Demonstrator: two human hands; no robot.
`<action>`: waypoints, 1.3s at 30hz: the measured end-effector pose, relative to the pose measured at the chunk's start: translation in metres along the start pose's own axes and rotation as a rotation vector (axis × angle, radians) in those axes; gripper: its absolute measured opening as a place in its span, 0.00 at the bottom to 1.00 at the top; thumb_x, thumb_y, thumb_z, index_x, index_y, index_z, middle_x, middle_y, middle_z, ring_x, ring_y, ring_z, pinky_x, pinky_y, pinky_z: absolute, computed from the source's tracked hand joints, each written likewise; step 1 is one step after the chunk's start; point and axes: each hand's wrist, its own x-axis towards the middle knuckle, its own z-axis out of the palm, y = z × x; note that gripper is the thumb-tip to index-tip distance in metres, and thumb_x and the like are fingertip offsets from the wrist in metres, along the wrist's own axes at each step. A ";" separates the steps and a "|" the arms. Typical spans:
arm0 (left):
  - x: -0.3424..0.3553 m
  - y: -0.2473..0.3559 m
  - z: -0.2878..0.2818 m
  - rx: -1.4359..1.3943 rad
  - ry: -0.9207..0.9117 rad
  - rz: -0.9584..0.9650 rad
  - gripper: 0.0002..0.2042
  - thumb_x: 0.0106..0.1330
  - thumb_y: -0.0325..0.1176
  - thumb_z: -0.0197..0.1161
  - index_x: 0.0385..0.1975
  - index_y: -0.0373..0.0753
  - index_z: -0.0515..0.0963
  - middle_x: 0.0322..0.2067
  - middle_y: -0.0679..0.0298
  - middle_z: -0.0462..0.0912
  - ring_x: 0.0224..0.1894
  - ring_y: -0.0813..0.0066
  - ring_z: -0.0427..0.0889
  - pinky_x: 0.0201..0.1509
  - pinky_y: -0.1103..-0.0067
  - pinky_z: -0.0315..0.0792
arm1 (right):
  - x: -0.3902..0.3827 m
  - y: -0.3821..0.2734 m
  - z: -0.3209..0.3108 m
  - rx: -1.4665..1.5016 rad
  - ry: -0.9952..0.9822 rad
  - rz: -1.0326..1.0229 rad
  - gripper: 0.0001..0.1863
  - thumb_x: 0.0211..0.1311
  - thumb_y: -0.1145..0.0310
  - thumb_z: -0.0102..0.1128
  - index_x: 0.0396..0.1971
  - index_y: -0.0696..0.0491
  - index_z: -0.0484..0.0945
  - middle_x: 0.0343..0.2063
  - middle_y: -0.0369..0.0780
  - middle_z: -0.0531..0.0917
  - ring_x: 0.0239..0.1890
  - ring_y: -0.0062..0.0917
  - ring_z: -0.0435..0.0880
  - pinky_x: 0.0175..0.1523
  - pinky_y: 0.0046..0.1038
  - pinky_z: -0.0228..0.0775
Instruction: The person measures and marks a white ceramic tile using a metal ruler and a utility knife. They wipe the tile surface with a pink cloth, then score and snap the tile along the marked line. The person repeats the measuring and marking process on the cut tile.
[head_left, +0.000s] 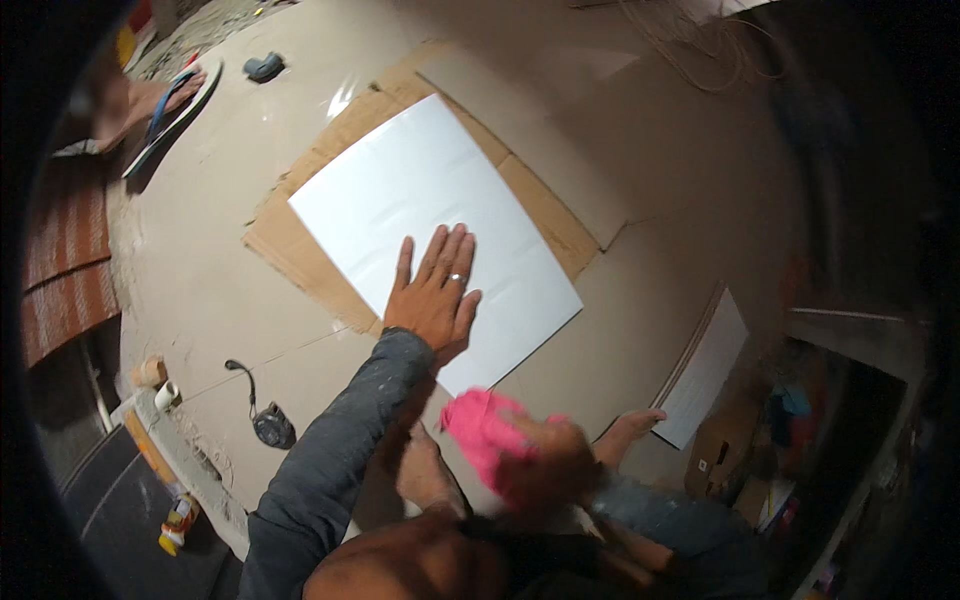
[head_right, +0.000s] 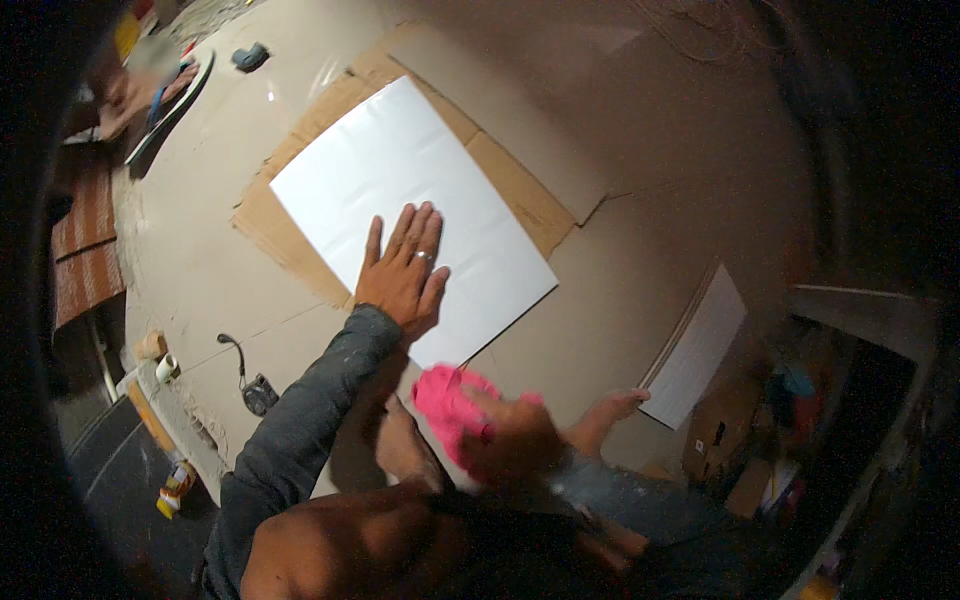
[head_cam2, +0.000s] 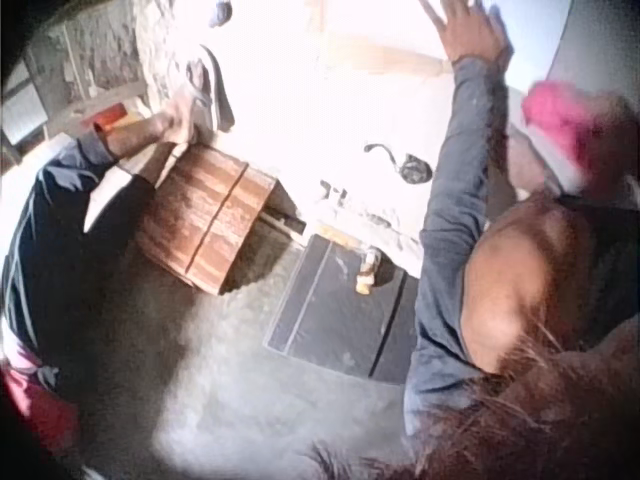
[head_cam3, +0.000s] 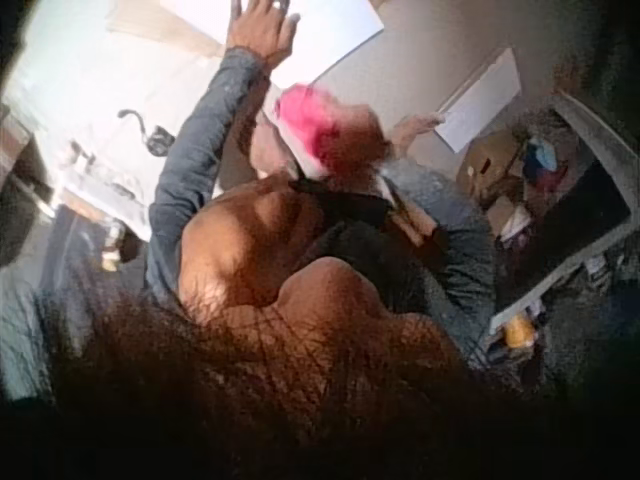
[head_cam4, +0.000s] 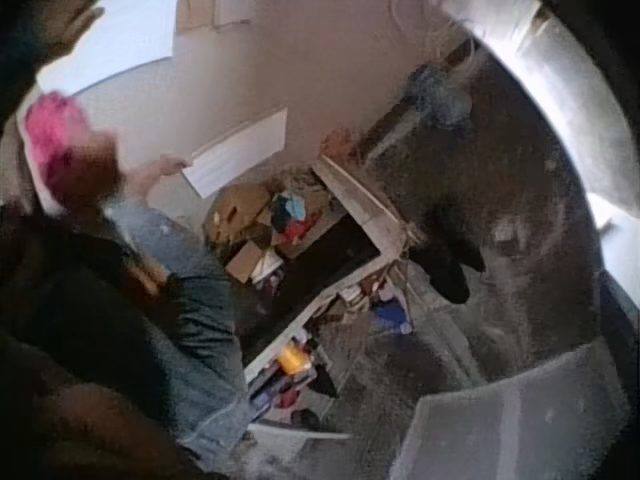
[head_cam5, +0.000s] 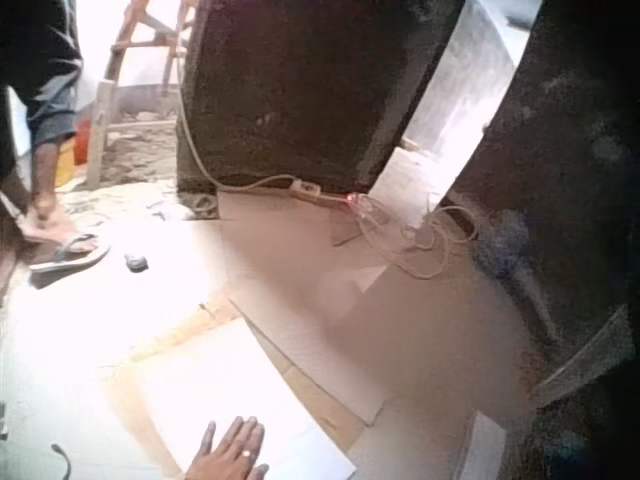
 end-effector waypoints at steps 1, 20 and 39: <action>0.001 0.000 -0.002 0.006 -0.004 0.010 0.35 0.76 0.48 0.46 0.79 0.38 0.53 0.80 0.56 0.54 0.83 0.62 0.47 0.84 0.54 0.30 | 0.012 -0.001 -0.024 -0.012 0.114 0.013 0.24 0.57 0.60 0.70 0.55 0.50 0.83 0.29 0.53 0.85 0.29 0.52 0.86 0.38 0.47 0.80; 0.002 -0.002 -0.003 -0.153 0.003 -0.073 0.39 0.72 0.50 0.51 0.81 0.44 0.50 0.81 0.61 0.50 0.83 0.64 0.44 0.85 0.58 0.31 | 0.033 0.099 -0.116 -0.523 -0.279 0.437 0.29 0.51 0.60 0.71 0.57 0.45 0.85 0.44 0.50 0.89 0.48 0.48 0.88 0.58 0.44 0.80; 0.002 -0.005 -0.005 -0.138 0.037 -0.061 0.40 0.71 0.50 0.52 0.81 0.43 0.51 0.80 0.59 0.55 0.82 0.63 0.50 0.84 0.56 0.36 | 0.278 0.064 -0.146 -0.422 0.252 -0.126 0.29 0.55 0.66 0.69 0.60 0.48 0.81 0.42 0.53 0.87 0.45 0.53 0.87 0.52 0.47 0.80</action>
